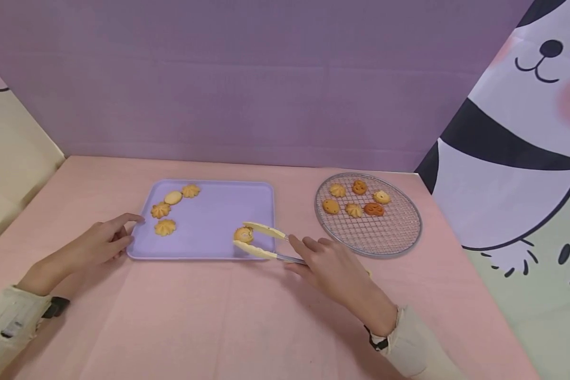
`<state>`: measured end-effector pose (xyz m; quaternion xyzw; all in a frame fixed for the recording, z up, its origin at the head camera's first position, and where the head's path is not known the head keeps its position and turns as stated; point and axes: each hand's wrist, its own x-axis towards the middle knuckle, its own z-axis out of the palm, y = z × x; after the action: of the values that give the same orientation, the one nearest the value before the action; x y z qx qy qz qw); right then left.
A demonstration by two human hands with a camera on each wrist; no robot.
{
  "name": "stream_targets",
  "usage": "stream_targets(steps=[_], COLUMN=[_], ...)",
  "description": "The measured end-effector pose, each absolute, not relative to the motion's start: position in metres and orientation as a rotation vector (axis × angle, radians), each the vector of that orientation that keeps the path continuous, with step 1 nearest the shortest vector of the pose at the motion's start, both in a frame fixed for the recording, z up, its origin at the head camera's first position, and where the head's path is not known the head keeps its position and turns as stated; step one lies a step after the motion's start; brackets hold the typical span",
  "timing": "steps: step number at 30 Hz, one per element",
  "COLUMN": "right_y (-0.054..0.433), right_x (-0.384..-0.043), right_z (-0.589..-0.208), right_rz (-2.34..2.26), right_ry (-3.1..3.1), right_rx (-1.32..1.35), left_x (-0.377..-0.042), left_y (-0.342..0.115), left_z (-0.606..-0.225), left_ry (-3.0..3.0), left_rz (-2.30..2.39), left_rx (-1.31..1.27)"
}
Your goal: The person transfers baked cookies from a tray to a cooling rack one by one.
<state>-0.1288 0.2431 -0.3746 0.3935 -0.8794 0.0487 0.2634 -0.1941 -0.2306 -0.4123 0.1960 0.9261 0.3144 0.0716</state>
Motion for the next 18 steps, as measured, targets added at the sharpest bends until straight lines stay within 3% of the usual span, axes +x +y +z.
stream_targets(steps=[18], right_y=[0.297], right_x=[-0.111], right_z=[-0.376], right_rz=[0.209], right_ry=[-2.420], right_rx=[0.811], left_x=[-0.195], left_y=[-0.231], left_z=[-0.414], left_ry=[2.789], left_rz=[0.956], left_rx=[0.609])
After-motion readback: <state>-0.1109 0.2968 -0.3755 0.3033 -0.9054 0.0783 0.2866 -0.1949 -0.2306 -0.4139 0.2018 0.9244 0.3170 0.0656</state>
